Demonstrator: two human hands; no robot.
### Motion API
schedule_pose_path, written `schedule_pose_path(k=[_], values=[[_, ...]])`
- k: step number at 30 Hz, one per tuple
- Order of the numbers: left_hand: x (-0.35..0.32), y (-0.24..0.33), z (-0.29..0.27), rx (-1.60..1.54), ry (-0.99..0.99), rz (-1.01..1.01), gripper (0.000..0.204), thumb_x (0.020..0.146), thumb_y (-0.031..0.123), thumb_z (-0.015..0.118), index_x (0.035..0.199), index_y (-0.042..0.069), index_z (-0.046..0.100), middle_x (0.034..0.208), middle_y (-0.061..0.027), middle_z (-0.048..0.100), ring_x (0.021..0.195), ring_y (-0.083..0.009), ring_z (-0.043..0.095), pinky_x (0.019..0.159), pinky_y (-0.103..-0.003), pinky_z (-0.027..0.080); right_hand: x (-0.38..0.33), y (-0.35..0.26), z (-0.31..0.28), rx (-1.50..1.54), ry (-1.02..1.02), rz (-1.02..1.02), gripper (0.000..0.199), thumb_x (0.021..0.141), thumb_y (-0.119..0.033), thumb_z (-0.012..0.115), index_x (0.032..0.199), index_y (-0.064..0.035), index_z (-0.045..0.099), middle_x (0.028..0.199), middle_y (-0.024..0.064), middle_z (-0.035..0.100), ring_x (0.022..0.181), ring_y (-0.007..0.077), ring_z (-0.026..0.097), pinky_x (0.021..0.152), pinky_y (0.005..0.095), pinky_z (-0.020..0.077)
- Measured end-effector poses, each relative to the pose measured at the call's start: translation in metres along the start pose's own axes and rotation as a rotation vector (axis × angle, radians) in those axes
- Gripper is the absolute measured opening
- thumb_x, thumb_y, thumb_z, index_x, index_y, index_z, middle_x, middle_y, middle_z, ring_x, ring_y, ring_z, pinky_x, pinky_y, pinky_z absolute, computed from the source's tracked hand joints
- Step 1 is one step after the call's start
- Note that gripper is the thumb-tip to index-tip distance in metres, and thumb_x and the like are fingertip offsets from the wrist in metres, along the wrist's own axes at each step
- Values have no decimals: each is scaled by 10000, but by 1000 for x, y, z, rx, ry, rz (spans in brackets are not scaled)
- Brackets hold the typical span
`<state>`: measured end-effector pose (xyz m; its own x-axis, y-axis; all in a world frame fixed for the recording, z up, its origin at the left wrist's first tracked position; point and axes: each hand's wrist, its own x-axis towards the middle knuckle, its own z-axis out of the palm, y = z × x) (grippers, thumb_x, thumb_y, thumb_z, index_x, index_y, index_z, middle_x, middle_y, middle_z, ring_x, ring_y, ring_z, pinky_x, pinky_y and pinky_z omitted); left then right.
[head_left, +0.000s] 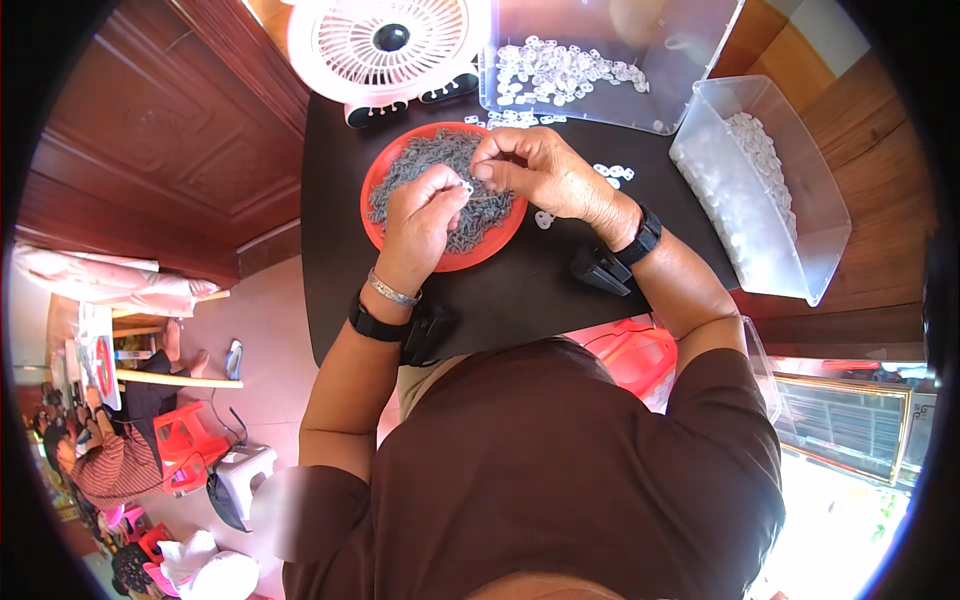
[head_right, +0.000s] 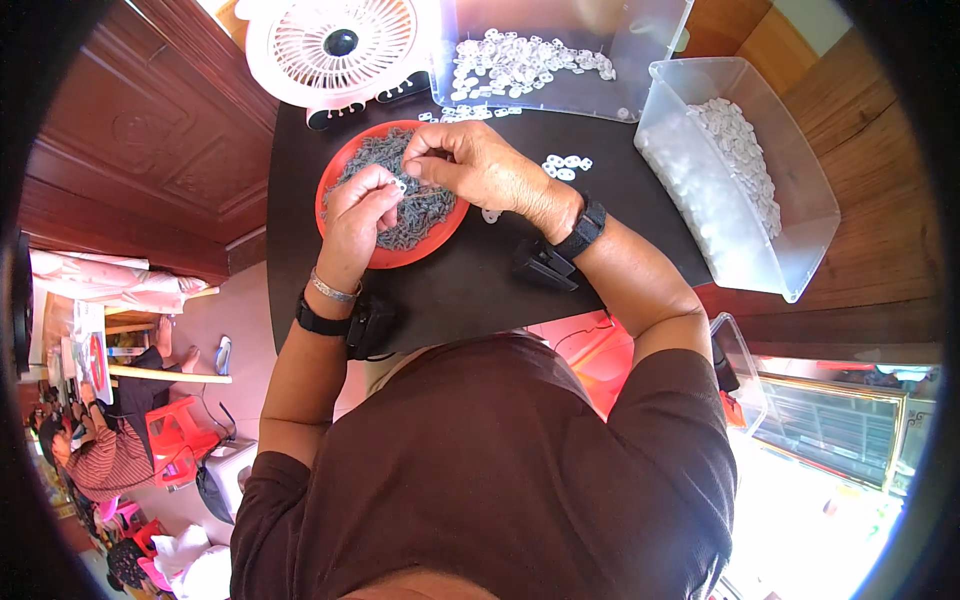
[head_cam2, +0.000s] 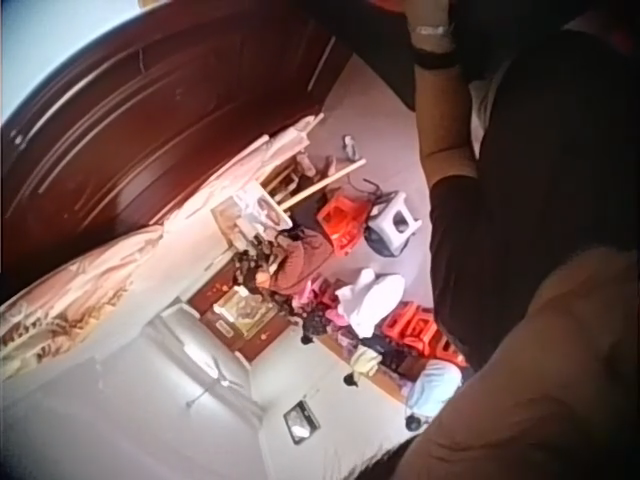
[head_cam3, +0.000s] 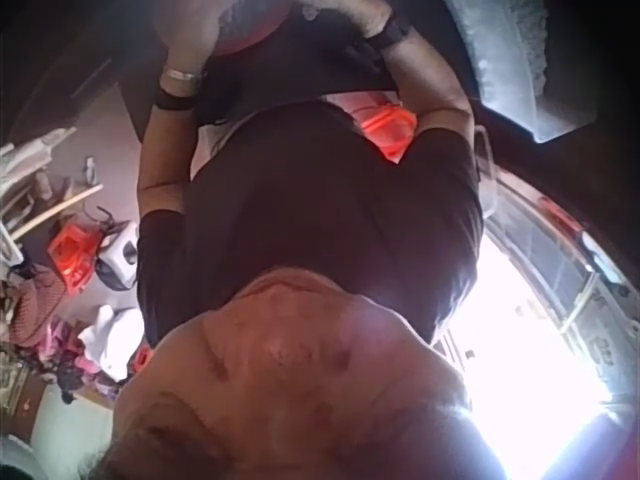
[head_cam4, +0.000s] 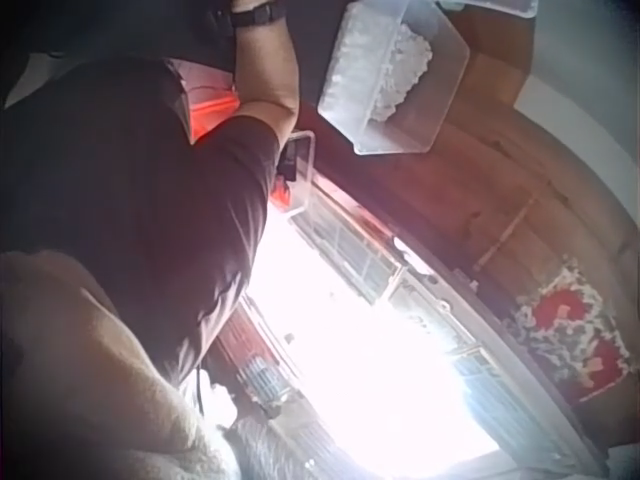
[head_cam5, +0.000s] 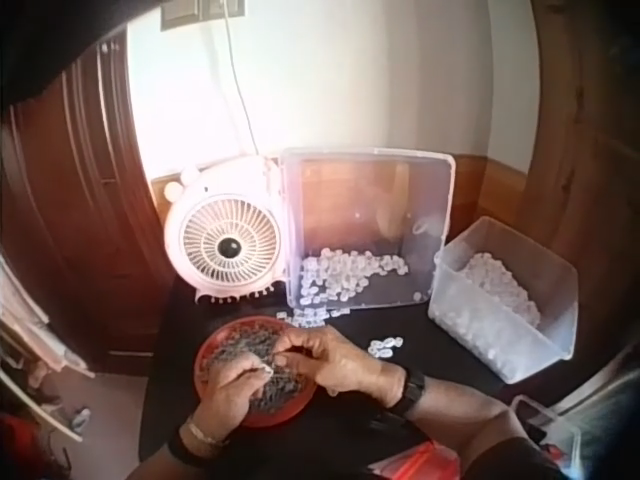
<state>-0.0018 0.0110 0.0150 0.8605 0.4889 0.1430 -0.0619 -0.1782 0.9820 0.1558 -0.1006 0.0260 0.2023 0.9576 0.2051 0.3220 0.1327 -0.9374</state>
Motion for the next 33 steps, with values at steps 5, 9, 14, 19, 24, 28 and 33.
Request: schedule_pose_path(k=[5, 9, 14, 19, 24, 28, 33], values=[[0, -3, 2, -22, 24, 11, 117, 845, 78, 542, 763, -6, 549, 586, 3, 483, 525, -61, 440, 485, -220, 350, 1, 1, 6, 95, 6, -1, 82, 903, -86, 565, 907, -11, 597, 778, -23, 567, 725, 49, 502, 676, 215, 443], [0, -5, 2, -26, 28, 35, 116, 845, 75, 541, 760, -4, 549, 585, 2, 485, 523, -61, 442, 483, -222, 353, 1, -1, 8, 107, -1, 24, 83, 904, -85, 563, 905, -10, 597, 775, -24, 566, 717, 50, 500, 676, 213, 442], [-1, -5, 4, -19, 33, 21, 123, 846, 79, 532, 754, -1, 545, 582, -2, 485, 517, -64, 446, 482, -225, 355, 0, 0, 8, 52, -7, 14, 84, 899, -83, 567, 904, -4, 596, 775, -22, 573, 722, 50, 502, 682, 217, 445], [-1, -8, 6, -26, 56, 24, 140, 842, 95, 521, 738, 1, 529, 576, -2, 470, 508, -68, 439, 479, -229, 353, 0, 1, 10, 17, 15, 14, 83, 897, -79, 565, 899, -1, 594, 772, -18, 579, 727, 51, 505, 684, 221, 448], [-2, -9, 7, -49, 54, 26, 150, 853, 122, 525, 742, 20, 532, 582, 8, 466, 516, -61, 426, 482, -215, 342, -1, -2, 13, -21, 48, -27, 101, 907, -93, 553, 892, -2, 594, 754, -16, 575, 712, 54, 501, 675, 222, 449], [-2, -7, 9, -118, 72, -14, 135, 848, 102, 525, 753, 8, 540, 578, 5, 469, 512, -63, 430, 481, -226, 350, 0, 3, 16, 41, 63, -35, 109, 910, -101, 551, 895, -2, 593, 746, -14, 570, 698, 55, 499, 658, 222, 446], [-1, -8, 6, -74, 75, 16, 127, 850, 97, 526, 767, 4, 549, 581, 5, 473, 513, -61, 431, 482, -224, 350, 1, 0, 14, 22, 40, 4, 109, 909, -115, 552, 876, -14, 574, 725, -20, 551, 677, 55, 493, 629, 218, 437]])
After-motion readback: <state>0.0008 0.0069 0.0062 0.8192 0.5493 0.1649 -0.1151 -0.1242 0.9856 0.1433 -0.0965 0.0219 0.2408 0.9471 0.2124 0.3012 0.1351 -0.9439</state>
